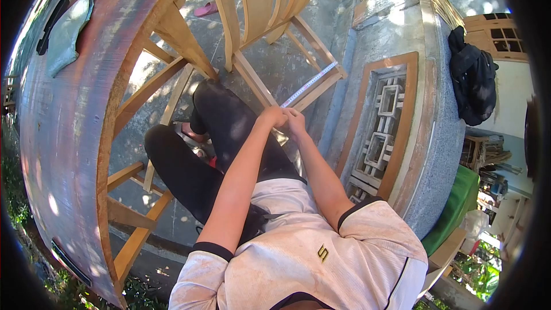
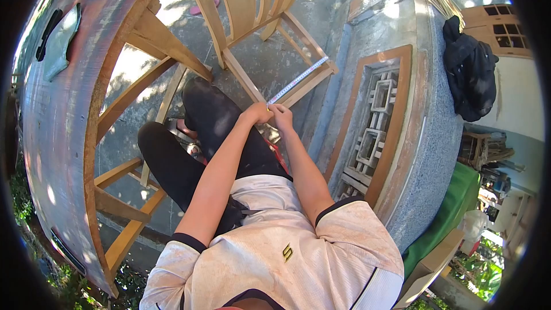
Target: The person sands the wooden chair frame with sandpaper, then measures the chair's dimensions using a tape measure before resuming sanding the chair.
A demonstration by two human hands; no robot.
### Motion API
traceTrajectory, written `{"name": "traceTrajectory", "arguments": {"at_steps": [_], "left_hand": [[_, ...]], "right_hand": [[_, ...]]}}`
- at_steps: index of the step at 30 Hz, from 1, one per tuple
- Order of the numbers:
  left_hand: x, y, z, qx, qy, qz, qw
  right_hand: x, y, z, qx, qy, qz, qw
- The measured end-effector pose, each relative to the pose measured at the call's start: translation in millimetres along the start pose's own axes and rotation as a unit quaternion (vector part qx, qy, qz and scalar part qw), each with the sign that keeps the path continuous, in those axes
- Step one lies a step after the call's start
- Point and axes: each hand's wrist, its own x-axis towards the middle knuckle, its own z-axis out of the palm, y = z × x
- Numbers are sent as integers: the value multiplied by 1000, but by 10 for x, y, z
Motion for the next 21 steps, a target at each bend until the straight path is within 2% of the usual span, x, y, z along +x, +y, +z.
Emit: {"name": "traceTrajectory", "arguments": {"at_steps": [6, 14, 17, 21], "left_hand": [[65, -55, 83, 7, 42, 17, 999], [-45, 16, 56, -56, 81, -4, 995], [-51, 2, 45, -74, 94, 23, 993], [-165, 117, -97, -100, 55, 7, 993]], "right_hand": [[-6, -42, 23, 0, 18, 1, 1000], [-81, -213, 128, 3, 81, -45, 996], [6, -235, 93, -75, 139, -89, 983], [12, -392, 59, -124, 138, -87, 979]]}}
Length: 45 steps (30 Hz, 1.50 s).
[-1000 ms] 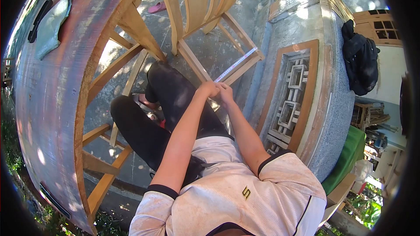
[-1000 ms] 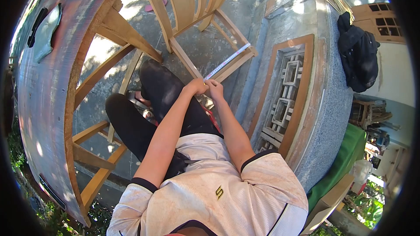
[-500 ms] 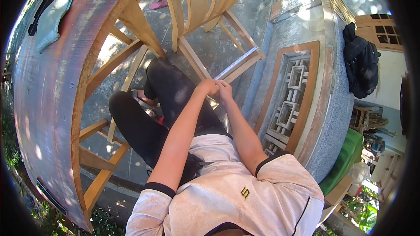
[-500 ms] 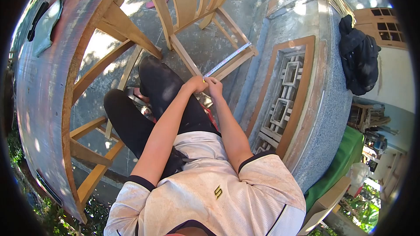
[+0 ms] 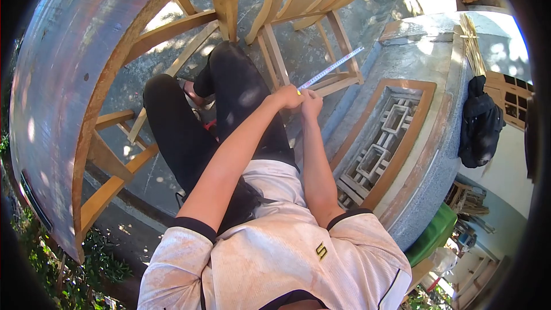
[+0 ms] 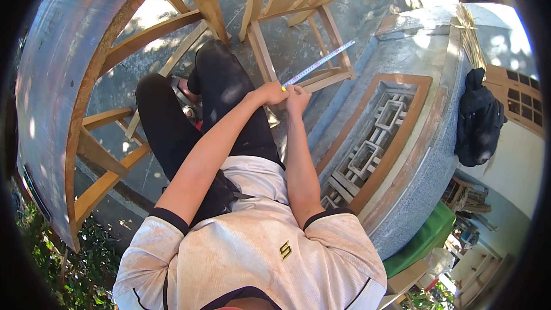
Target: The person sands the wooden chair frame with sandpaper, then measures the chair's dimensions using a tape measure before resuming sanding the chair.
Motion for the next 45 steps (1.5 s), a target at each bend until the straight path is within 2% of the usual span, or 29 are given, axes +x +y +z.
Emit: {"name": "traceTrajectory", "arguments": {"at_steps": [3, 6, 7, 10, 13, 16, 20, 24, 27, 30, 36, 39, 45], "left_hand": [[-94, 110, -132, -70, -61, -54, 994], [-86, 56, -121, -214, -87, -72, 970], [-56, 13, -94, -267, -90, -69, 957], [-30, -44, -25, -327, -94, -65, 938], [22, -63, -54, -331, -215, -63, 917], [115, -97, 37, -246, -261, -65, 931], [-7, 37, 15, -160, -347, -70, 921], [-125, 62, 39, -132, -347, -39, 928], [-85, 67, 12, -60, -390, -8, 919], [-130, 97, -31, -87, -414, -10, 906], [-153, 76, -121, -205, -326, -51, 922], [-54, 34, -33, -258, -174, -105, 944], [70, -99, 37, -407, -20, -80, 910]], "right_hand": [[-134, -385, -93, -67, -33, -61, 995], [56, -348, -77, -91, -24, -165, 982], [117, -395, -93, -57, -89, -120, 987], [194, -494, -118, -28, -192, -49, 980], [157, -521, -163, 27, -240, 28, 970], [69, -503, -316, -30, -248, 15, 968], [-134, -357, -478, -43, -202, -30, 978], [-321, -179, -546, -69, -159, -57, 983], [-404, -42, -564, -87, -133, -76, 984], [-423, 45, -563, -70, -130, -81, 986], [-490, -99, -742, -3, -229, -8, 973], [-530, -82, -862, 8, -290, 33, 956], [-563, -68, -776, 36, -336, 68, 939]]}}
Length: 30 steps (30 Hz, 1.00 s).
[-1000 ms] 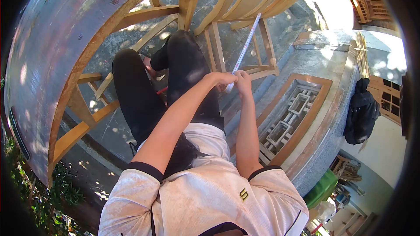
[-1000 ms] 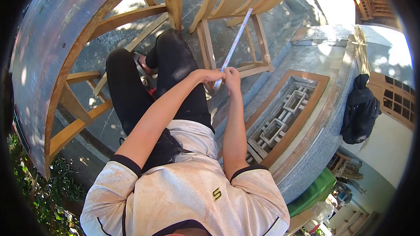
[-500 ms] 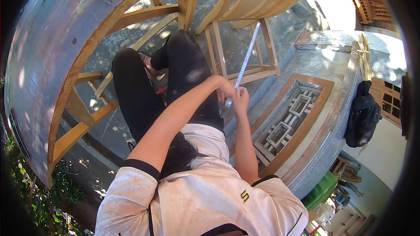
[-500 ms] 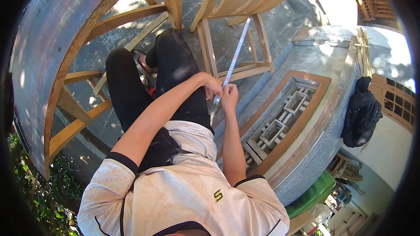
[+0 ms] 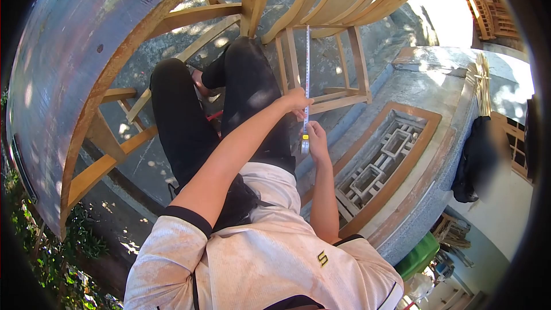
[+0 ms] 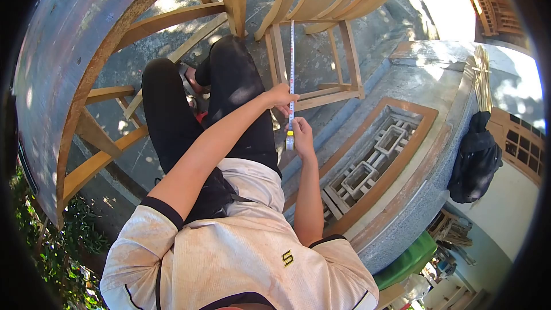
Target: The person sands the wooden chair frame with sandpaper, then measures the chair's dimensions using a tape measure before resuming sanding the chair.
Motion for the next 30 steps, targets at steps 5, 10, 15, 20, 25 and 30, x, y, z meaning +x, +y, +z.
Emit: {"name": "traceTrajectory", "arguments": {"at_steps": [5, 10, 15, 20, 25, 30], "left_hand": [[36, 83, -35, -52, 72, 4, 996], [38, 82, 9, -20, 123, 7, 992], [127, 7, -20, -44, 106, -6, 993], [186, 58, -54, -137, 135, -20, 981], [367, -3, -101, -159, 147, -23, 976], [450, -19, -142, -191, 151, -19, 970]], "right_hand": [[169, -125, 70, 23, 3, 23, 999], [175, -142, 47, 1, -5, 27, 1000], [176, -90, 15, -26, 10, 15, 999], [361, -146, -7, -16, 16, 10, 1000], [487, -196, -21, -16, 16, 23, 999], [524, -255, 19, -8, 27, 41, 999]]}}
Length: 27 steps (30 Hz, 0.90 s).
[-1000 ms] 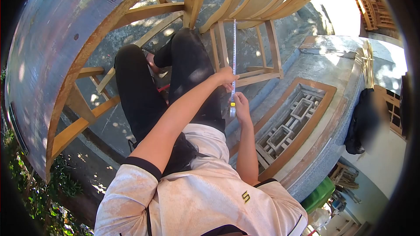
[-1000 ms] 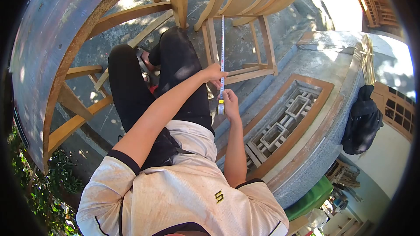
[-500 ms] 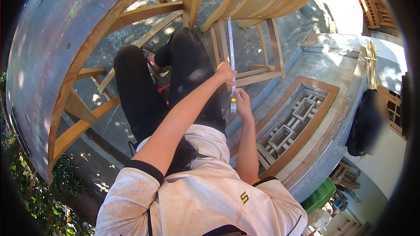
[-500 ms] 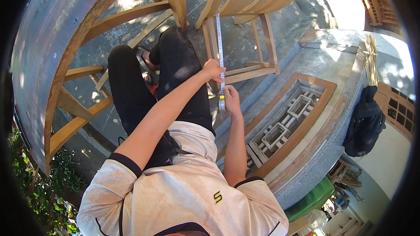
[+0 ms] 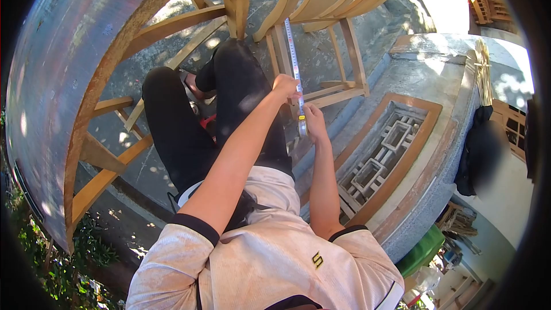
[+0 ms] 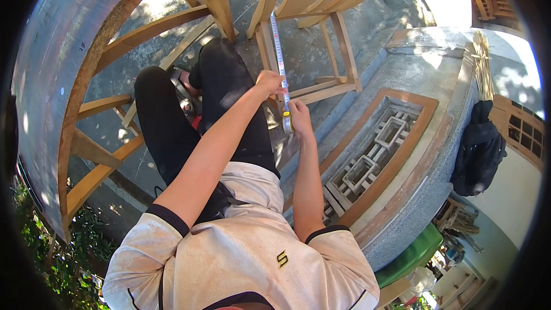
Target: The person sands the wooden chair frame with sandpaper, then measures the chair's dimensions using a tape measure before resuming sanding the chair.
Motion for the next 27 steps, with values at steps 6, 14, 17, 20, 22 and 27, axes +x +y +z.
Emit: {"name": "traceTrajectory", "arguments": {"at_steps": [6, 14, 17, 20, 22, 27], "left_hand": [[-30, 83, 5, 26, 10, 11, 1000], [-54, 160, 13, 15, 28, 8, 999], [-10, 150, 9, 4, 37, 12, 999], [42, 136, 1, 11, 41, 9, 999], [63, 143, -2, 18, 42, 7, 999], [61, 131, -19, 64, 22, 8, 998]], "right_hand": [[-6, -73, -10, 20, -12, 8, 1000], [-253, 93, -282, -44, -50, 17, 998], [-427, 229, -507, -34, -63, 43, 997], [-626, 370, -724, -23, -53, 76, 995], [-733, 494, -843, -14, -39, 99, 994], [-989, 740, -965, -23, -35, 121, 992]]}}
